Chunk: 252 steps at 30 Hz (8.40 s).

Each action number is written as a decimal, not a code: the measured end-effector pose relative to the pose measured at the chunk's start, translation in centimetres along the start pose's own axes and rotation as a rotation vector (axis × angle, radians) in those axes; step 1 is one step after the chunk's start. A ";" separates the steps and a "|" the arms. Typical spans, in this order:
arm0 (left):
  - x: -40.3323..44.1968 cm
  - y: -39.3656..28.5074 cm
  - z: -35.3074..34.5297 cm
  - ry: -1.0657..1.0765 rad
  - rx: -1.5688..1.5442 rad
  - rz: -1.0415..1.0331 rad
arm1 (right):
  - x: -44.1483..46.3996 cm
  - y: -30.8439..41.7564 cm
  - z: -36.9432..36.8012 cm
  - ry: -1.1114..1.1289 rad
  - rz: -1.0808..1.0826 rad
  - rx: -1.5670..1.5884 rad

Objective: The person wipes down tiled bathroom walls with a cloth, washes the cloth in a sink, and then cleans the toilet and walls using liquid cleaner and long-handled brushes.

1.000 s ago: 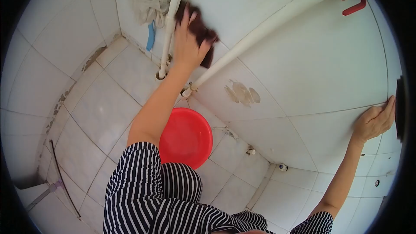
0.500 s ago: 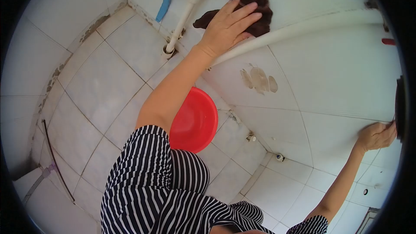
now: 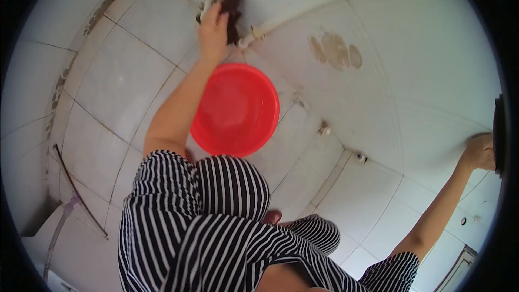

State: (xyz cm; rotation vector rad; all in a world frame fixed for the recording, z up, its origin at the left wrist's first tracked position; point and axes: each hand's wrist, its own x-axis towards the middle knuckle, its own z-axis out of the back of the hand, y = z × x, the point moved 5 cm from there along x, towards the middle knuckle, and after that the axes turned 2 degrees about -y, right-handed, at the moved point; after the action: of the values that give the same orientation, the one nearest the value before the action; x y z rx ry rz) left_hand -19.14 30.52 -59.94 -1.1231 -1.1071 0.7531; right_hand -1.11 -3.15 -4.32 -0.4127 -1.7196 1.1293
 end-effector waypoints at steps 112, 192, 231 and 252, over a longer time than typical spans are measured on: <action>-17.5 -1.5 9.6 0.424 -0.151 1.268 | -20.9 59.3 20.8 1.221 -1.480 0.932; -20.7 -19.1 5.8 0.450 0.403 0.185 | -9.6 51.2 25.4 0.892 -2.977 1.903; -48.4 -23.2 9.2 2.038 0.699 1.343 | -14.3 27.9 68.9 -0.152 -3.246 -0.383; -89.3 -62.1 -10.8 3.050 -0.669 -0.022 | -32.4 -9.8 81.5 1.050 -2.561 -0.331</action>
State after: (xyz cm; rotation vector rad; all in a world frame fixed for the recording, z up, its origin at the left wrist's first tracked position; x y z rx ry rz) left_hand -39.91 -71.85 -27.73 -1.1800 1.4015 -1.5005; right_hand -55.22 -71.19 -19.49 0.8324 -0.3249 -1.1236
